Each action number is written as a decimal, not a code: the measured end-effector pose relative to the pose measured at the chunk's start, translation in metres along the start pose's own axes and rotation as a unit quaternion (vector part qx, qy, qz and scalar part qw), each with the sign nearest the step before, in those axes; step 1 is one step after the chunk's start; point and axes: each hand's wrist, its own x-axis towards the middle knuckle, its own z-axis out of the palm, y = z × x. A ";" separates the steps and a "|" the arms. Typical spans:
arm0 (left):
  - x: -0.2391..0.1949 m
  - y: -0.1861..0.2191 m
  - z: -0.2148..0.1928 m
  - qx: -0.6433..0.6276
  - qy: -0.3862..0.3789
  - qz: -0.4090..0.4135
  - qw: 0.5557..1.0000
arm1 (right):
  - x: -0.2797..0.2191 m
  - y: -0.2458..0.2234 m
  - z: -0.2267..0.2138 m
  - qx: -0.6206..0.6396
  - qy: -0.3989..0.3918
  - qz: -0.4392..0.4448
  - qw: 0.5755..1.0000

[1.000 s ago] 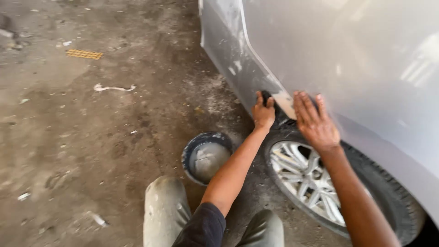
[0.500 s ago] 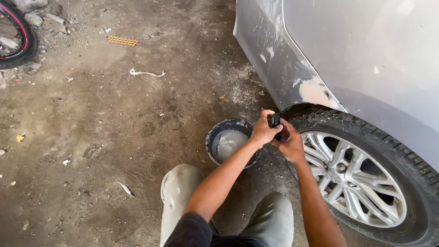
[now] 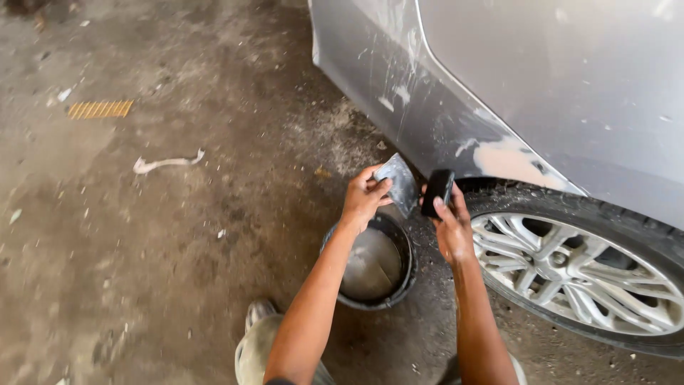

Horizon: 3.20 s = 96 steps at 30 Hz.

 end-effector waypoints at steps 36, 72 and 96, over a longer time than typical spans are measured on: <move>-0.006 -0.051 0.037 0.038 -0.343 -0.014 0.938 | -0.058 0.111 -0.019 0.040 0.375 0.004 0.926; -0.019 -0.114 0.097 0.567 -0.463 0.351 0.584 | -0.132 0.003 -0.077 0.272 0.235 0.024 0.933; -0.093 -0.054 0.139 0.550 -0.315 0.218 0.743 | -0.132 0.038 -0.068 0.321 0.228 -0.150 0.907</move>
